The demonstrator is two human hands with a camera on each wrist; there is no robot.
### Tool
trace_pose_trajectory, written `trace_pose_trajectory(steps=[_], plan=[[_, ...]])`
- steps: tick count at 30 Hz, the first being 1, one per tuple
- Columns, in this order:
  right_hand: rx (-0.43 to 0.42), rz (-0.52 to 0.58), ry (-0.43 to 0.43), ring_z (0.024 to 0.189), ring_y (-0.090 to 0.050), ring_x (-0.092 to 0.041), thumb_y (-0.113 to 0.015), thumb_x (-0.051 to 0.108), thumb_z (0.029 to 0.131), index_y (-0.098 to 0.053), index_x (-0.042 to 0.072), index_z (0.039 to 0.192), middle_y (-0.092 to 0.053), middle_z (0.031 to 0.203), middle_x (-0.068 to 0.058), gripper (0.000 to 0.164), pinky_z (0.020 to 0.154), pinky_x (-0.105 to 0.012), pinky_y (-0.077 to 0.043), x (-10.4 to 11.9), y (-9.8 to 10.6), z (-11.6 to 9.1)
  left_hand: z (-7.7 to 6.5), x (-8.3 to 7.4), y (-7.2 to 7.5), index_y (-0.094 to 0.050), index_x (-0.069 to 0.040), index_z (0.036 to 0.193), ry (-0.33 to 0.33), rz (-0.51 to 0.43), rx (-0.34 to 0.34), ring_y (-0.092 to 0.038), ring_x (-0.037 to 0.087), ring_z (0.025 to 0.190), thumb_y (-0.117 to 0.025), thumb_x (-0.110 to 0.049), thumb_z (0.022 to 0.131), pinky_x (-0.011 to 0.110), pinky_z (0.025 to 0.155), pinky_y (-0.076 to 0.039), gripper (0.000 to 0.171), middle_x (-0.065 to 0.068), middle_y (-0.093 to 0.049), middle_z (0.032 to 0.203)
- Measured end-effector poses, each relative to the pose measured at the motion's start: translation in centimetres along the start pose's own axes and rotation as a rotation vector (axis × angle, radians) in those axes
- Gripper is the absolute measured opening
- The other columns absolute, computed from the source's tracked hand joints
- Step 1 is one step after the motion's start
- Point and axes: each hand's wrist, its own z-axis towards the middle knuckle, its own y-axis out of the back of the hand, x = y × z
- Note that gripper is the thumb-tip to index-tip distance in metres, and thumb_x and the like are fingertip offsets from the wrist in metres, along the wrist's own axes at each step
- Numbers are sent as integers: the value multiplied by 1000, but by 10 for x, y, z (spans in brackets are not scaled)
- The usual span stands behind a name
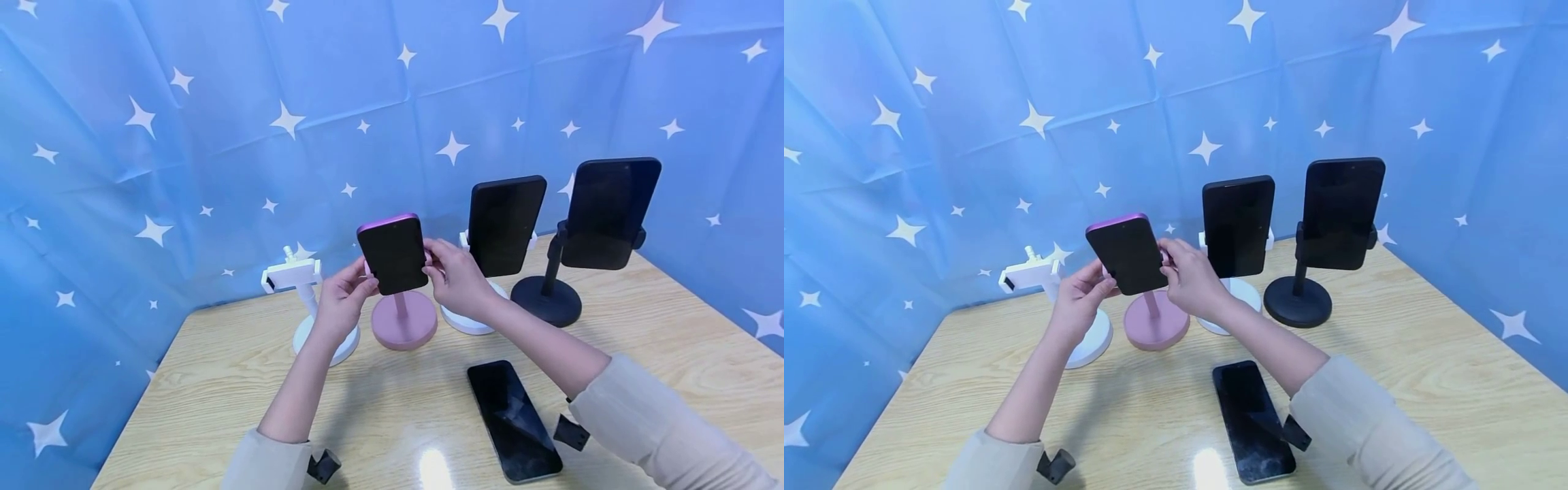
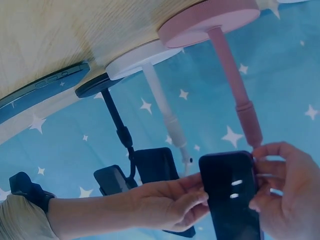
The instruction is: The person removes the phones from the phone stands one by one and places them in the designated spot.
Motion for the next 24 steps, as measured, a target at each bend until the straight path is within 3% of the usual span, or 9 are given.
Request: trace_pose_trajectory(steps=[14, 19, 24], plan=[[-8, 37, 103, 77, -56, -18, -57, -14, 81, -54, -9, 110, -55, 85, -10, 30, 75, -31, -53, 16, 9, -16, -19, -16, 6, -47, 4, 129, -76, 0, 60, -64, 8, 85, -51, 11, 87, 30, 78, -53, 43, 23, -60, 107], [2, 29, 111, 77, -57, -17, -59, -13, 80, -55, -9, 112, -56, 86, -10, 33, 75, -31, -53, 28, 20, -23, -28, -26, 5, -47, 8, 128, -114, -9, 88, -65, 8, 84, -52, 12, 85, 32, 78, -53, 43, 20, -62, 105], [35, 27, 105, 79, -58, -16, -60, -12, 80, -55, -8, 112, -57, 86, -8, 33, 76, -30, -53, 36, 26, -33, -40, -33, 5, -48, 10, 125, -104, -3, 102, -65, 8, 85, -52, 13, 84, 29, 78, -52, 42, 9, -63, 109]])
